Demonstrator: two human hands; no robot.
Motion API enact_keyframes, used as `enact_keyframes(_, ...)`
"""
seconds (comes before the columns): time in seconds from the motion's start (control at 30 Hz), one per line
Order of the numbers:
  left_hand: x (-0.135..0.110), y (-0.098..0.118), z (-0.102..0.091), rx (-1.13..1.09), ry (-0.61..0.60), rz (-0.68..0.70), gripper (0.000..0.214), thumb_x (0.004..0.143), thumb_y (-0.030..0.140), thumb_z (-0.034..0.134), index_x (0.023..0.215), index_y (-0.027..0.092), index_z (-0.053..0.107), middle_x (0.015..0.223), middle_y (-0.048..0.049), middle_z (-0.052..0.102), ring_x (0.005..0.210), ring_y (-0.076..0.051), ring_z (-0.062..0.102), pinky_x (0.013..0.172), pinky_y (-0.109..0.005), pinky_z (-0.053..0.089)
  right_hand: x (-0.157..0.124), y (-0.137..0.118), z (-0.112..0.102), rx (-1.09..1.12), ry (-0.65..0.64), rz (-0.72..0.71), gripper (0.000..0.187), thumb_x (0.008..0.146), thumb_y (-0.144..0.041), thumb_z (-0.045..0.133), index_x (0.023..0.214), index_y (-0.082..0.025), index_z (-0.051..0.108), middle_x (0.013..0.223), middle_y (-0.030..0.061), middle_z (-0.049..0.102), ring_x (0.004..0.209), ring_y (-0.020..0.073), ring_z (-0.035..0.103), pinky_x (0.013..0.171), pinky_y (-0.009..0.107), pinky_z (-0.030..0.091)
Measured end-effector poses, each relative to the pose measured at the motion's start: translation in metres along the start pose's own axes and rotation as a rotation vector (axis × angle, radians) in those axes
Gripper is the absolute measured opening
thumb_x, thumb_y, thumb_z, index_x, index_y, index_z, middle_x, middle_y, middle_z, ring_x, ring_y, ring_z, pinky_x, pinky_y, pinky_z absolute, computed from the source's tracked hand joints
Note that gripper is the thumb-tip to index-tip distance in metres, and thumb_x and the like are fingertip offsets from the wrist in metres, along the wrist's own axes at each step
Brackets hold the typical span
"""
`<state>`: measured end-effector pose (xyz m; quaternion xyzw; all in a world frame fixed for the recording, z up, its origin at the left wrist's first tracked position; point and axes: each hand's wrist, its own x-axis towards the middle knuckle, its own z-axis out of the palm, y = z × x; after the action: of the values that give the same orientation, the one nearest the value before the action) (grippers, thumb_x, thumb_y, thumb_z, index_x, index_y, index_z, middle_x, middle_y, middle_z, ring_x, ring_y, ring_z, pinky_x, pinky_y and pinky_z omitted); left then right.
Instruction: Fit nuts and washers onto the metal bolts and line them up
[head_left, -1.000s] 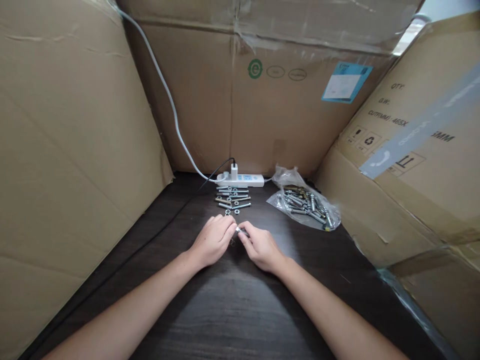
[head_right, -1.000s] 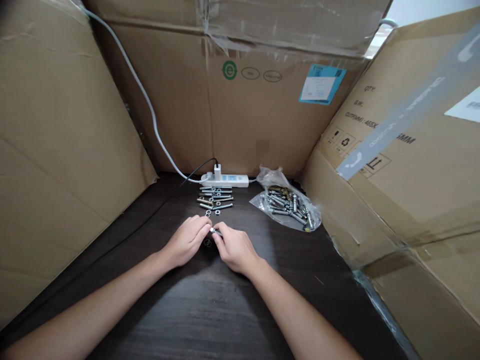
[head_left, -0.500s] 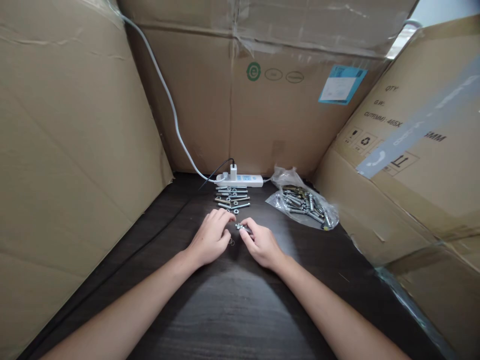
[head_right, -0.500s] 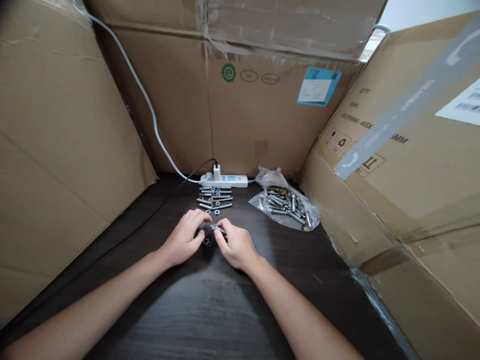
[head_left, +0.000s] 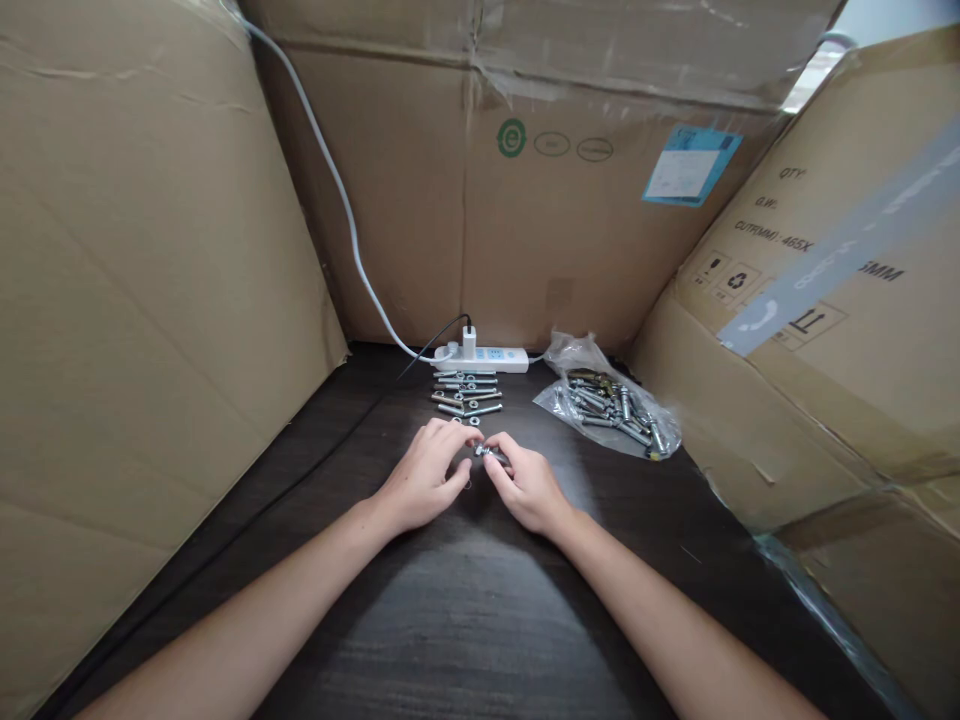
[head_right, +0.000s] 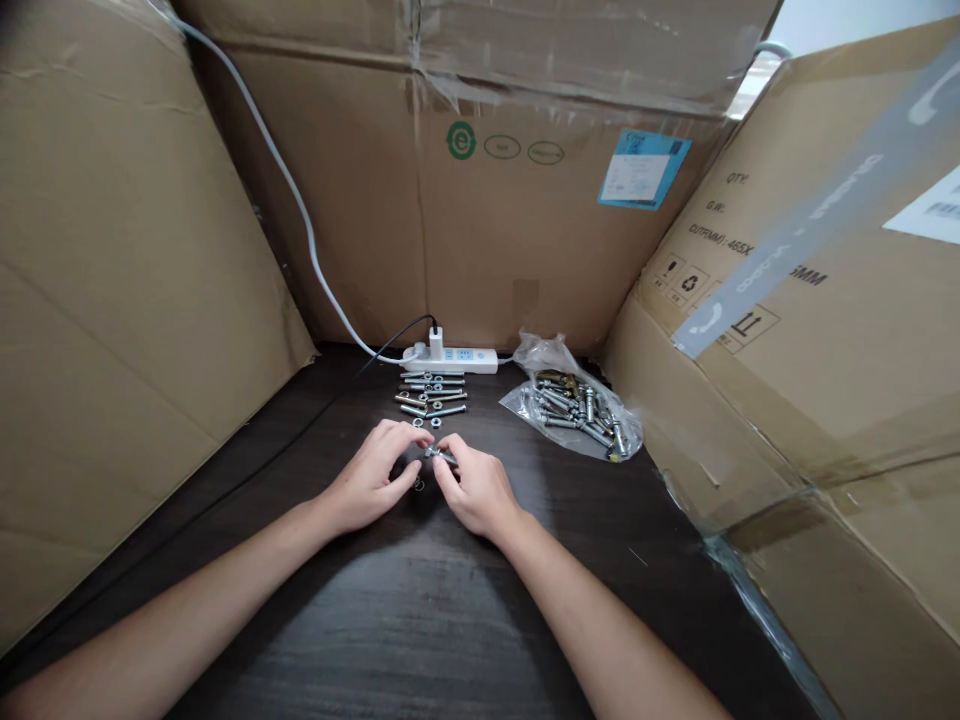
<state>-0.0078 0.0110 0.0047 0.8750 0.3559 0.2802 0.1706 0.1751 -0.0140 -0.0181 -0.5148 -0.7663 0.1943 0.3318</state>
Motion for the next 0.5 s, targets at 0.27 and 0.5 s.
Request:
enact_keyframes(0.27,0.0003,0.0001,0.0011,-0.002,-0.065,-0.013,0.014,0.088,0.023,0.045,0.1,0.021,0.053,0.096,-0.0018,0.059,0.091,-0.019,0.048,0.081,-0.033,0.038,-0.0016,-0.0027,-0.0007,-0.033,-0.026,-0.028,0.019,0.091,-0.033,0.042,0.102,-0.023,0.054,0.08,0.0001,0.065,0.067,0.0135,0.059,0.064,0.022,0.042)
enact_keyframes(0.5,0.0006,-0.0016,0.0031,0.031,-0.097,-0.047,0.021,0.094,0.031,0.035,0.09,0.02,0.053,0.088,-0.0022,0.058,0.083,-0.018,0.048,0.076,-0.033,0.037,-0.0015,-0.0049,-0.0015,-0.064,-0.022,-0.057,0.017,0.09,-0.032,0.043,0.099,-0.022,0.055,0.078,0.0001,0.063,0.066,0.0133,0.057,0.063,0.022,0.041)
